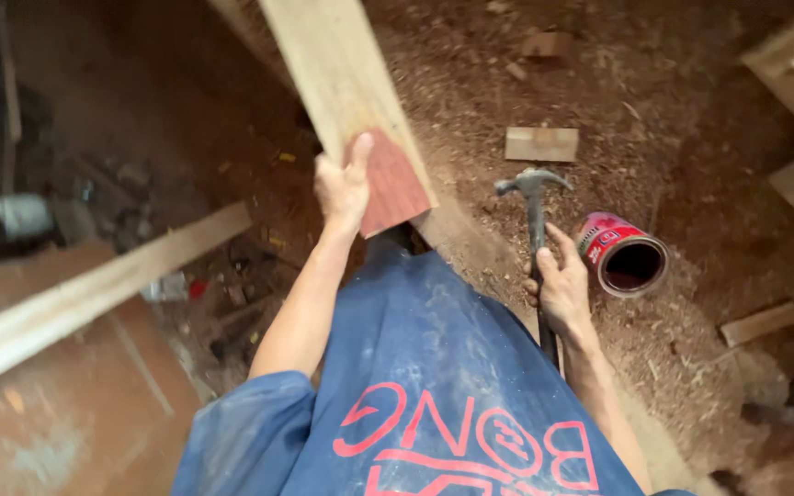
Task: The person hammers nails into a wooden board to assemble a box, using a hammer to drive the nails while holding the board with their other hand.
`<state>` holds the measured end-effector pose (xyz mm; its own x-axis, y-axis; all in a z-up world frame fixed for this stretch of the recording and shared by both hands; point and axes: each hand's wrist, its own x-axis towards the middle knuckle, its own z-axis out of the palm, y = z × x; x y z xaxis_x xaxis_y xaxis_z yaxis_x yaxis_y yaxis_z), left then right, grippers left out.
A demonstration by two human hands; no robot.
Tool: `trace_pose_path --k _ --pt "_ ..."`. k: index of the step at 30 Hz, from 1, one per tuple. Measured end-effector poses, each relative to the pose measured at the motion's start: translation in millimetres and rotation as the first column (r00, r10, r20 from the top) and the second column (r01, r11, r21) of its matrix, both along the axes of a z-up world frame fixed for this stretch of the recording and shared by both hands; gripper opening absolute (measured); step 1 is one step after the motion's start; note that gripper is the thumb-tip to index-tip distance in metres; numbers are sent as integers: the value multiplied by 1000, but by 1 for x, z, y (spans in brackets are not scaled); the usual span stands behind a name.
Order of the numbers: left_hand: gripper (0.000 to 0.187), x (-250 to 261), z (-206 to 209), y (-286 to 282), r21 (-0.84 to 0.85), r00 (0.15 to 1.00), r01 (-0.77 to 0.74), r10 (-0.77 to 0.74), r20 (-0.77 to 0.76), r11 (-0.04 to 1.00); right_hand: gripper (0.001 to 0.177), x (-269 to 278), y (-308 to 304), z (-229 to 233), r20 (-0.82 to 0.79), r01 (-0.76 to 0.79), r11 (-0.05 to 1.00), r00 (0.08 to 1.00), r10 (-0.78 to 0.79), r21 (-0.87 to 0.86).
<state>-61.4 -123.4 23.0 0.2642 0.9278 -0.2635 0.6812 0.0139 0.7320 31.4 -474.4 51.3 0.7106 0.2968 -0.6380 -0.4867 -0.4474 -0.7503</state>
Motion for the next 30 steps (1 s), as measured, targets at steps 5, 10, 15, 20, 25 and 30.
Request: trace_pose_path --k 5,10,15,20,25,30 --pt "86 -3 -9 -11 24 996 -54 53 71 998 45 8 36 43 -218 166 953 970 -112 252" --pt "88 -23 -16 -24 11 983 -124 121 135 992 44 -17 59 54 -202 -124 974 966 162 189" --pt "80 -5 -11 -43 8 946 -181 172 276 983 46 -10 41 26 -118 -47 989 991 64 139" --pt "74 21 -11 -57 -71 933 -222 233 275 973 49 -12 6 -53 83 3 984 996 12 -176" --pt "78 3 -11 -59 -129 875 -150 192 443 980 34 -34 -24 -74 651 33 840 649 394 -541" --pt "83 -28 -14 -40 -274 956 120 -37 291 954 19 -9 -74 -54 861 476 726 373 345 -497"
